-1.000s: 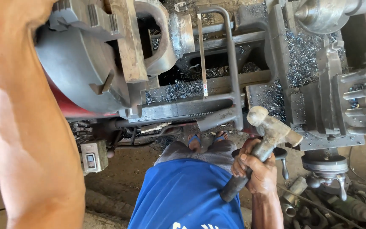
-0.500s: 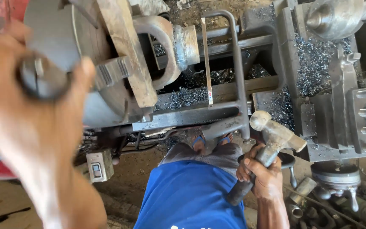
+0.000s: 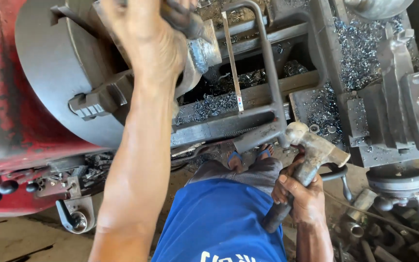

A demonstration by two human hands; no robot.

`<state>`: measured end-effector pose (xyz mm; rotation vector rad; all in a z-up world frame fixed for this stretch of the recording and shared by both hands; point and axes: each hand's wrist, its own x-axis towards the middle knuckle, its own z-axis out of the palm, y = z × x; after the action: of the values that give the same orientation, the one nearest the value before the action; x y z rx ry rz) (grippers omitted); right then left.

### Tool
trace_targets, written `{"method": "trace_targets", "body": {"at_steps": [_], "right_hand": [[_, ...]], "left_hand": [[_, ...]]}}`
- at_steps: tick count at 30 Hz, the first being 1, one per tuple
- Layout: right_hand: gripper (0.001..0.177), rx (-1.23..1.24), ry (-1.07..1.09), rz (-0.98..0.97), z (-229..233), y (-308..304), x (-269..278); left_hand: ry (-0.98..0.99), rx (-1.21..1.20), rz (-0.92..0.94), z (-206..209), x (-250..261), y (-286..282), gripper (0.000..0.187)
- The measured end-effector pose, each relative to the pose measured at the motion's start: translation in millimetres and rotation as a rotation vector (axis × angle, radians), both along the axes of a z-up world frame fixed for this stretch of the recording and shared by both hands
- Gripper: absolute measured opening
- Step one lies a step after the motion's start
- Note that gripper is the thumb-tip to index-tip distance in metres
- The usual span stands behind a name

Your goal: The person repeatedly strikes a metal rod clamped in a lathe chuck with a hammer. The rod is held steady by the chuck while the person delivers controlled blows to its end. The task continues throughout the clip without changing tools or objects.

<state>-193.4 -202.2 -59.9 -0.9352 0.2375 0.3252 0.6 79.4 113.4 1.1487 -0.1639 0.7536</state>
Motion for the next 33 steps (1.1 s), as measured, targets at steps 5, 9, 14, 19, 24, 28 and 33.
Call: {"method": "trace_targets", "body": {"at_steps": [5, 9, 14, 19, 24, 28, 33], "right_hand": [[0.015, -0.004, -0.026, -0.042, 4.9, -6.5, -4.8], [0.016, -0.062, 0.033, -0.089, 10.2, -12.1, -6.9], [0.014, -0.012, -0.011, -0.066, 3.7, -17.5, -10.4], [0.013, 0.029, -0.012, -0.079, -3.1, -15.5, -10.7], [0.010, 0.037, -0.031, -0.040, -4.1, -9.4, -6.3], [0.010, 0.058, -0.055, -0.036, -4.0, -3.5, -4.6], [0.013, 0.063, -0.093, -0.093, -2.4, 8.2, -1.0]], "left_hand": [[0.052, 0.874, 0.129, 15.7, -16.2, 0.3, 0.032], [0.148, 1.884, 0.172, 8.7, -4.1, -59.8, 0.010], [0.275, 1.903, -0.089, -49.4, -14.5, -76.9, 0.048], [0.145, 1.920, -0.055, -59.3, -15.5, -67.7, 0.065], [0.026, 1.832, -0.005, -59.2, -18.1, -63.7, 0.071], [0.046, 1.812, -0.060, -58.0, -18.6, -61.1, 0.054], [0.004, 1.693, -0.075, -55.0, -18.3, -54.5, 0.055]]}}
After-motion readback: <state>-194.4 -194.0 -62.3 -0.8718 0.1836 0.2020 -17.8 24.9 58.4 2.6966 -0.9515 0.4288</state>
